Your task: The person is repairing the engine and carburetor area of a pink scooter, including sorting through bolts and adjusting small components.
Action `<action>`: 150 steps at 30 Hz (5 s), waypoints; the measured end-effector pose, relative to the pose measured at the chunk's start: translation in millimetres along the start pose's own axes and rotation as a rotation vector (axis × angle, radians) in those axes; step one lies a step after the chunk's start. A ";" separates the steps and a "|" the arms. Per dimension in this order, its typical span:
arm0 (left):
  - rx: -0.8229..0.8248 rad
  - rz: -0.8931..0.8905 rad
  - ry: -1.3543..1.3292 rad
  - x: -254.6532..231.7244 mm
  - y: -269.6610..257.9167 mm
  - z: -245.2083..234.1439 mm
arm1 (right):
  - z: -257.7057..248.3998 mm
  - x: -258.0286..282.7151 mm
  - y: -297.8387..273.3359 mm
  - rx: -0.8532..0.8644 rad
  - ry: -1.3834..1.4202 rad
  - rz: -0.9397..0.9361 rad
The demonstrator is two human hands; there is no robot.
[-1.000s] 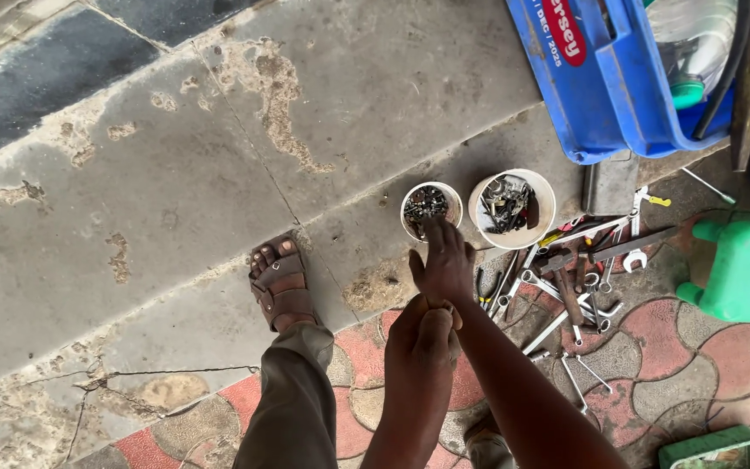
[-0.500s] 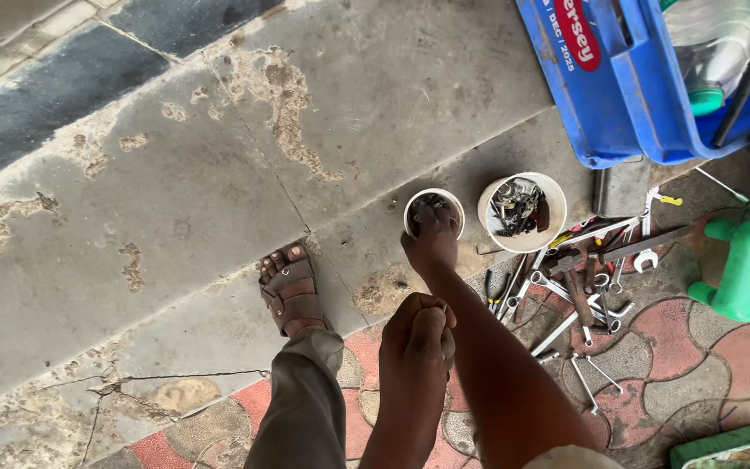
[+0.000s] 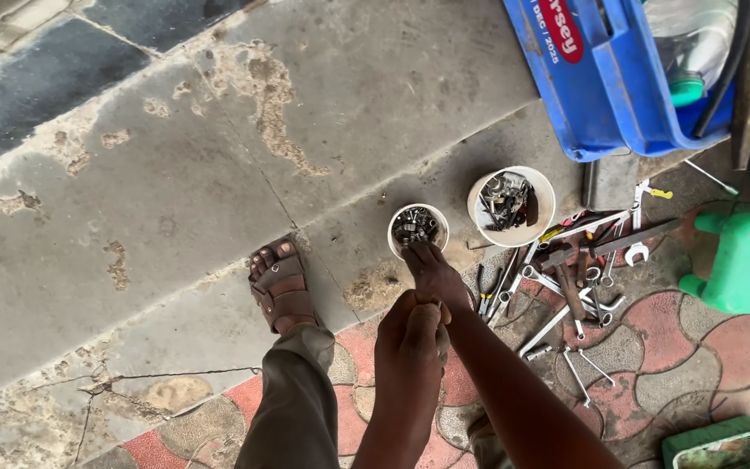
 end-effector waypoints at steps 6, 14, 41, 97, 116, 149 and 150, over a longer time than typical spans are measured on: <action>0.003 0.001 0.010 11.6 3.1 2.6 | -6.4 8.6 30.4 0.146 0.318 0.355; -0.005 -0.042 -0.047 15.3 8.7 3.2 | -2.4 27.6 -1.2 -0.445 0.327 0.354; 0.039 0.007 -0.052 -15.5 2.3 1.8 | 14.2 -0.6 45.1 -0.179 0.210 1.063; 0.063 0.085 0.238 13.6 -12.2 24.7 | -20.5 5.2 11.4 0.195 -0.161 0.317; 0.076 0.073 0.162 -5.9 -12.8 -22.3 | 77.5 -60.8 26.5 -0.417 -0.052 1.052; 0.876 -0.282 0.408 172.8 -390.7 251.3 | -510.2 231.3 -480.0 -1.171 1.900 0.159; 0.914 -0.310 0.428 181.4 -417.7 262.5 | -521.8 244.6 -494.4 -1.182 1.903 0.112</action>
Point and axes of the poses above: each hand's wrist, its own y-axis towards the middle knuckle, its own z-axis out of the palm, x = y × z, the point moved 6 cm from there along y, towards the middle knuckle, and after that the axes turned 12 degrees about -z, right-handed, at the moved point
